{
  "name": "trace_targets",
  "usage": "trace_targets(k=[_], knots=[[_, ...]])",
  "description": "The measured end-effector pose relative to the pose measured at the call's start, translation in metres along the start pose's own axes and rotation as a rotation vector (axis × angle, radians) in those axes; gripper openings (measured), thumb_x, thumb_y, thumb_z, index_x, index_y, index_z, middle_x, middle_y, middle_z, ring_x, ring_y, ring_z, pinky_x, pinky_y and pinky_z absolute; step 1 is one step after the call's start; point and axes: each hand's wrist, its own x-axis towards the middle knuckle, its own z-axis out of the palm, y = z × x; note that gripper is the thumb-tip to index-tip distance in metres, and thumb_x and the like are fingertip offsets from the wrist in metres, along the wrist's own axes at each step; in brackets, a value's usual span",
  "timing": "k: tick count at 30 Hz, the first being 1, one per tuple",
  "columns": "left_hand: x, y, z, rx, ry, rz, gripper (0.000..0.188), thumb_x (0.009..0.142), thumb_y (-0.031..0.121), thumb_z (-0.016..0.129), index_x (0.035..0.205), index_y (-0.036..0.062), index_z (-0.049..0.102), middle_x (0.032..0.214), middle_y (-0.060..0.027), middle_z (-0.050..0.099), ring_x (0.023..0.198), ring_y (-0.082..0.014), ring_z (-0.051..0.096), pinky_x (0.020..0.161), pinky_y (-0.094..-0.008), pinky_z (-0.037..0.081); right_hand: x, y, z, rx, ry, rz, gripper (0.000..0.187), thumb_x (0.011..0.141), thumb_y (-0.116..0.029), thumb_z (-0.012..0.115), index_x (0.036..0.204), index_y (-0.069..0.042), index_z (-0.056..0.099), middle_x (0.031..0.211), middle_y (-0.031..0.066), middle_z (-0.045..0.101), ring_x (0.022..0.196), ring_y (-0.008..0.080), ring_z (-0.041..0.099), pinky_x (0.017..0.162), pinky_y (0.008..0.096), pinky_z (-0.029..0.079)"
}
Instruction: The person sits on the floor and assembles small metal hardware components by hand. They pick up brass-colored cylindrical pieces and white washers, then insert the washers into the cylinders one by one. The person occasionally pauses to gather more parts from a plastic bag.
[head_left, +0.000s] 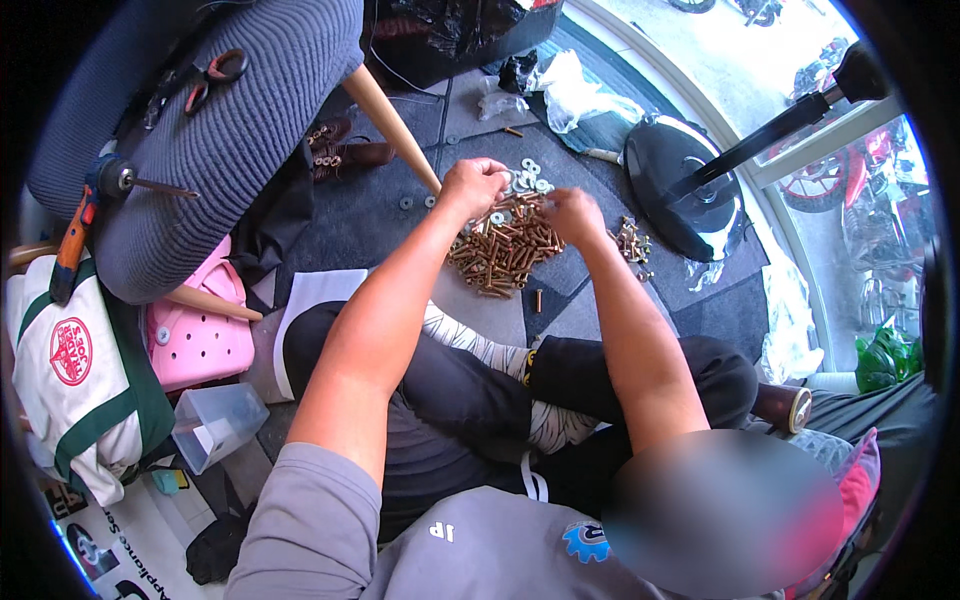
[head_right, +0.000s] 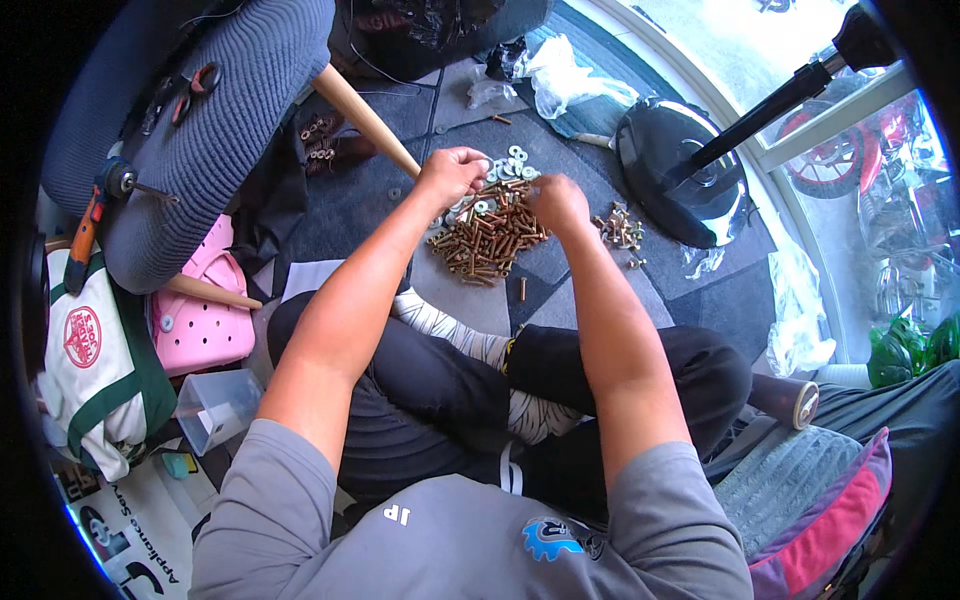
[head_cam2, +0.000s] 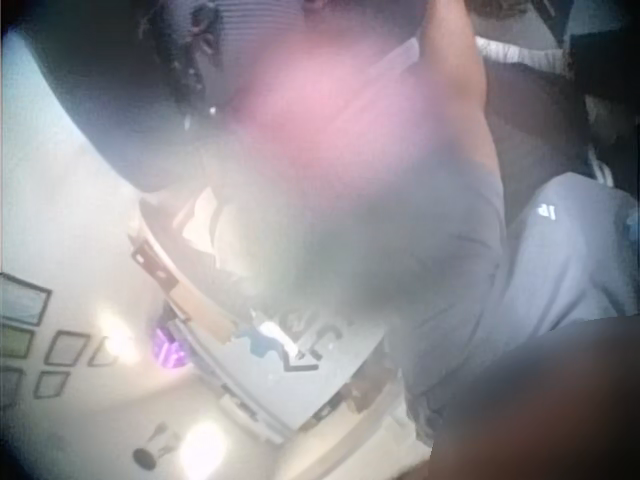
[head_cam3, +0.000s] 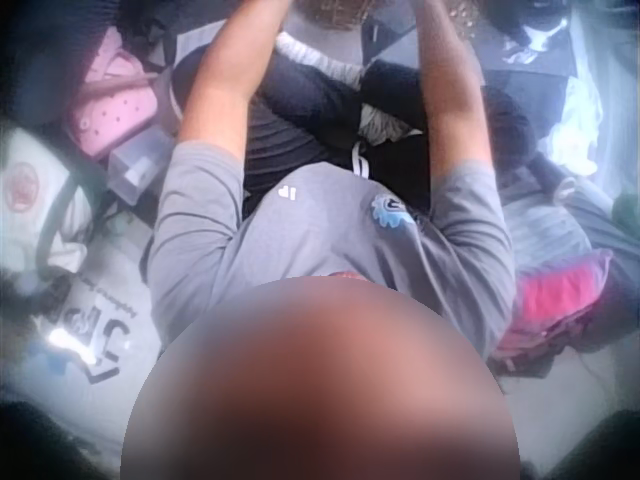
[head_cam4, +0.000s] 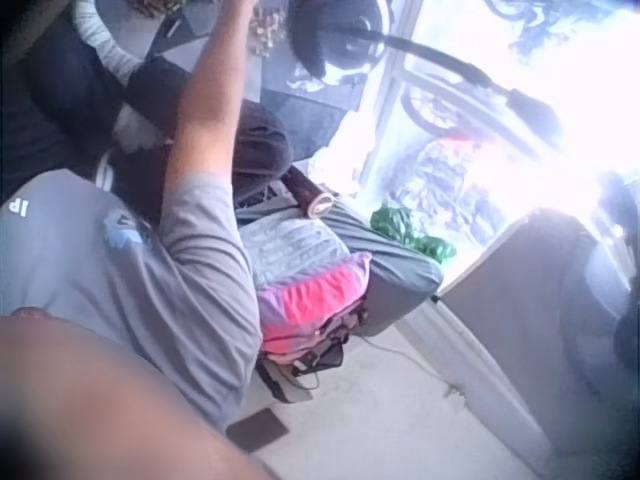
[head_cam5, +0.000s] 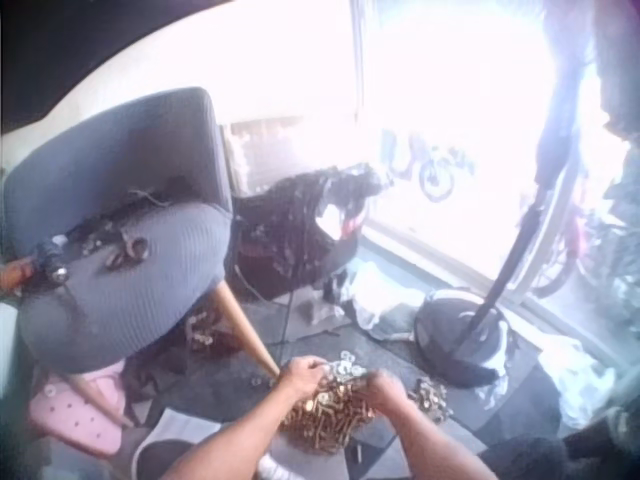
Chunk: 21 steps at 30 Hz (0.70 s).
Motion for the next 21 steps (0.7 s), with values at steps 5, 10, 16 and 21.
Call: trace_targets(k=[5,10,16,21], knots=[[0.001,0.006,0.001,-0.141,-0.007,0.014,0.022,0.096,0.009,0.072,0.117,0.0045,0.076,0.09,-0.0029,0.076,0.072,-0.0098,0.07,0.065,-0.0265,0.059,-0.001,-0.007,-0.001,-0.069,0.053,0.016,0.031,0.093,-0.033,0.072,0.116,-0.014,0.081,0.099,0.0172,0.079,0.095,0.0409,0.075,0.089,0.0482,0.059],[0.004,0.014,0.0,-0.266,0.031,0.049,0.02,0.099,0.015,0.076,0.115,0.0033,0.075,0.09,-0.0023,0.075,0.074,-0.0084,0.069,0.067,-0.0239,0.059,0.01,-0.039,-0.033,0.291,-0.098,0.022,0.034,0.095,-0.038,0.073,0.111,-0.009,0.082,0.092,0.0179,0.079,0.084,0.0304,0.077,0.081,0.0428,0.058],[-0.004,0.029,-0.009,-0.323,0.049,0.034,0.028,0.099,0.034,0.08,0.11,0.0079,0.076,0.09,-0.0001,0.074,0.072,-0.0074,0.068,0.064,-0.0237,0.059,-0.001,-0.083,-0.051,0.408,0.017,-0.007,0.036,0.096,-0.038,0.077,0.112,-0.006,0.081,0.09,0.0142,0.079,0.08,0.0196,0.073,0.077,0.0373,0.057],[-0.018,0.042,-0.01,-0.33,0.109,0.03,0.032,0.099,0.036,0.079,0.115,0.0086,0.076,0.094,-0.0017,0.075,0.071,-0.009,0.07,0.062,-0.0236,0.059,-0.004,-0.097,-0.056,0.413,0.076,0.005,0.034,0.095,-0.035,0.079,0.11,-0.005,0.082,0.093,0.0137,0.081,0.083,0.0188,0.076,0.077,0.0361,0.057]])
